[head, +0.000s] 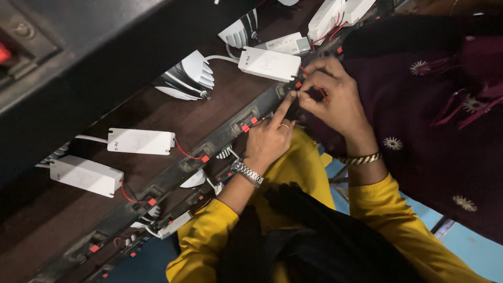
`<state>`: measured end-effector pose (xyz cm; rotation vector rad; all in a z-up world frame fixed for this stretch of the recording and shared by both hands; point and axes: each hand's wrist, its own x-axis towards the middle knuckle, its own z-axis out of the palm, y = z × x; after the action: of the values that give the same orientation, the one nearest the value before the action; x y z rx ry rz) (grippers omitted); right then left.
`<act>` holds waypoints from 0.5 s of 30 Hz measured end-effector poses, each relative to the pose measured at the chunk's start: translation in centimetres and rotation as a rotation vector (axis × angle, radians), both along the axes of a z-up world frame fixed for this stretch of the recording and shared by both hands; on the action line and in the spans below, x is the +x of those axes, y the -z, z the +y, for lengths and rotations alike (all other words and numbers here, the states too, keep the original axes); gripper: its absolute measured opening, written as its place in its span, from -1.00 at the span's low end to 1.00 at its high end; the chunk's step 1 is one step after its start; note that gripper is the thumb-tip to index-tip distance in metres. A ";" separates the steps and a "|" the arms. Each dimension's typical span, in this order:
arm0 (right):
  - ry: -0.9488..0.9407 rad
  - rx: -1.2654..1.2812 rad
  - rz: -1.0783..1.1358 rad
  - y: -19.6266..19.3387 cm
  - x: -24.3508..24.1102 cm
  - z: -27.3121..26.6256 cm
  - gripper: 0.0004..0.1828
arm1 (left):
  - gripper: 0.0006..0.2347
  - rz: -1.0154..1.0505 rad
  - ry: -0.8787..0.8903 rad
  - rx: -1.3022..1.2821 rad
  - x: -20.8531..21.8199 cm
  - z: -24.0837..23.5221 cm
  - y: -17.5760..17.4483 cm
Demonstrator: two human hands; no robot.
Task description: The person connects wires from LED drivers and lighting fixtures to a test rack to verify electrical functionality.
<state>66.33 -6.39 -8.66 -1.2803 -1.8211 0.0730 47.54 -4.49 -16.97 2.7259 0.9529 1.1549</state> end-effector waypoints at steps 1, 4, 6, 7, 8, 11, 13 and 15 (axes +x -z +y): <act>0.002 -0.013 0.002 0.0 0.0 0.0 -0.80 | -0.71 -0.003 0.004 0.000 0.0 0.0 0.1; 0.015 -0.030 0.018 0.0 -0.1 0.0 -0.80 | -0.72 -0.014 -0.004 0.015 0.2 0.0 0.2; 0.016 0.001 -0.009 -0.1 -0.2 0.1 -0.79 | -0.71 -0.016 -0.010 0.020 0.3 0.0 0.2; 0.016 0.017 -0.023 -0.1 -0.2 0.1 -0.79 | -0.69 -0.014 -0.011 0.018 0.3 0.0 0.1; 0.021 0.016 -0.032 -0.1 -0.3 0.0 -0.79 | -0.68 -0.012 -0.011 0.015 0.4 0.0 0.1; 0.035 0.020 -0.060 -0.4 -0.4 0.0 -0.80 | -0.69 -0.032 -0.016 0.030 0.5 -0.1 0.0; 0.044 0.027 -0.077 -0.5 -0.4 -0.1 -0.80 | -0.67 -0.027 -0.014 0.014 0.5 -0.1 -0.1; 0.040 0.012 -0.054 -0.6 -0.5 -0.1 -0.81 | -0.67 -0.026 -0.012 0.000 0.6 -0.1 -0.3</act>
<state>65.85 -6.51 -8.04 -1.3213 -1.8377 0.0058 48.14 -4.63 -16.72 2.7023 0.9674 1.1885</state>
